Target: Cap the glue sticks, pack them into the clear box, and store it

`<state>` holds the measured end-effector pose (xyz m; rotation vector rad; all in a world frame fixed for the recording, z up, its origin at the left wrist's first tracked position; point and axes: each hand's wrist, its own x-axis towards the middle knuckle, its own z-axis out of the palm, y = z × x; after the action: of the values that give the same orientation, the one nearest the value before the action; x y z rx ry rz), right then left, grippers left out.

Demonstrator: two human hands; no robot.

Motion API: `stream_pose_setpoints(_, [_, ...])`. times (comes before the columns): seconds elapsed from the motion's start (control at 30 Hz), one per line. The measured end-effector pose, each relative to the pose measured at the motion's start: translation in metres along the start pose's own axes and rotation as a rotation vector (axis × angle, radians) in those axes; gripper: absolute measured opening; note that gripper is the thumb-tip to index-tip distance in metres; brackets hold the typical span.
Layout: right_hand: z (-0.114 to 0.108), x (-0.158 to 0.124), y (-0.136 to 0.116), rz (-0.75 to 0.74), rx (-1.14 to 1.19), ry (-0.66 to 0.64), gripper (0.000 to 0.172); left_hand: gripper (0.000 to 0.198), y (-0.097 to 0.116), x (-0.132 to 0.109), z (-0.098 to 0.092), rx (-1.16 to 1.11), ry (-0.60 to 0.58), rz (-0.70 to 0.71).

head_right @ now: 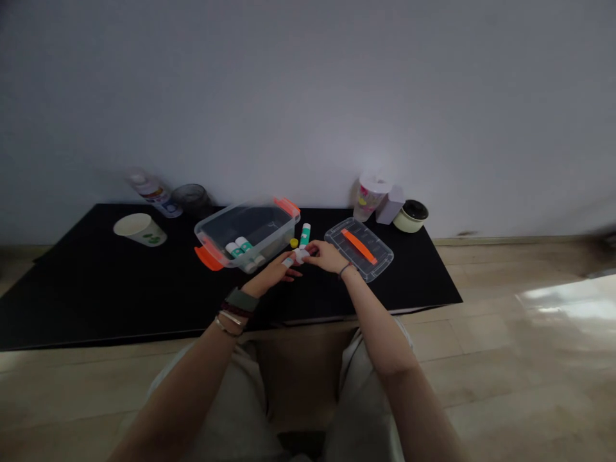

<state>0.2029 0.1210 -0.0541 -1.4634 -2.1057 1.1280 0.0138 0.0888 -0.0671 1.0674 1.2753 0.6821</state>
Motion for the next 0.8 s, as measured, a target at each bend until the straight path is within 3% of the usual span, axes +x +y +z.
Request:
stream_pose_setpoints(0.1, [-0.002,0.001,-0.006,-0.118,0.28,-0.099,0.034,0.027,0.011,-0.006,0.001,-0.161,-0.069,-0.008])
stream_pose_setpoints(0.17, [-0.003,0.004,-0.01,-0.13,0.318,-0.079,0.032,0.025,0.015,-0.011,0.0,-0.209,-0.047,0.021])
stream_pose_setpoints(0.23, [-0.003,0.011,-0.011,-0.055,0.221,0.049,0.034,0.024,0.018,-0.015,-0.001,-0.222,0.001,0.034])
stream_pose_setpoints(0.37, [0.007,0.027,-0.007,0.187,-0.187,0.345,0.029,0.026,0.018,-0.021,-0.002,-0.153,0.051,0.024])
stream_pose_setpoints(0.47, [0.022,0.037,-0.004,0.286,-0.359,0.359,0.036,0.029,0.017,-0.023,-0.002,-0.113,0.05,0.027])
stream_pose_setpoints(0.6, [0.036,0.046,-0.005,0.381,-0.405,0.334,0.045,0.031,0.014,-0.024,-0.002,-0.101,0.049,0.033])
stream_pose_setpoints(0.8, [0.039,0.051,-0.009,0.463,-0.432,0.313,0.041,0.035,0.009,-0.025,-0.003,-0.077,0.051,0.023])
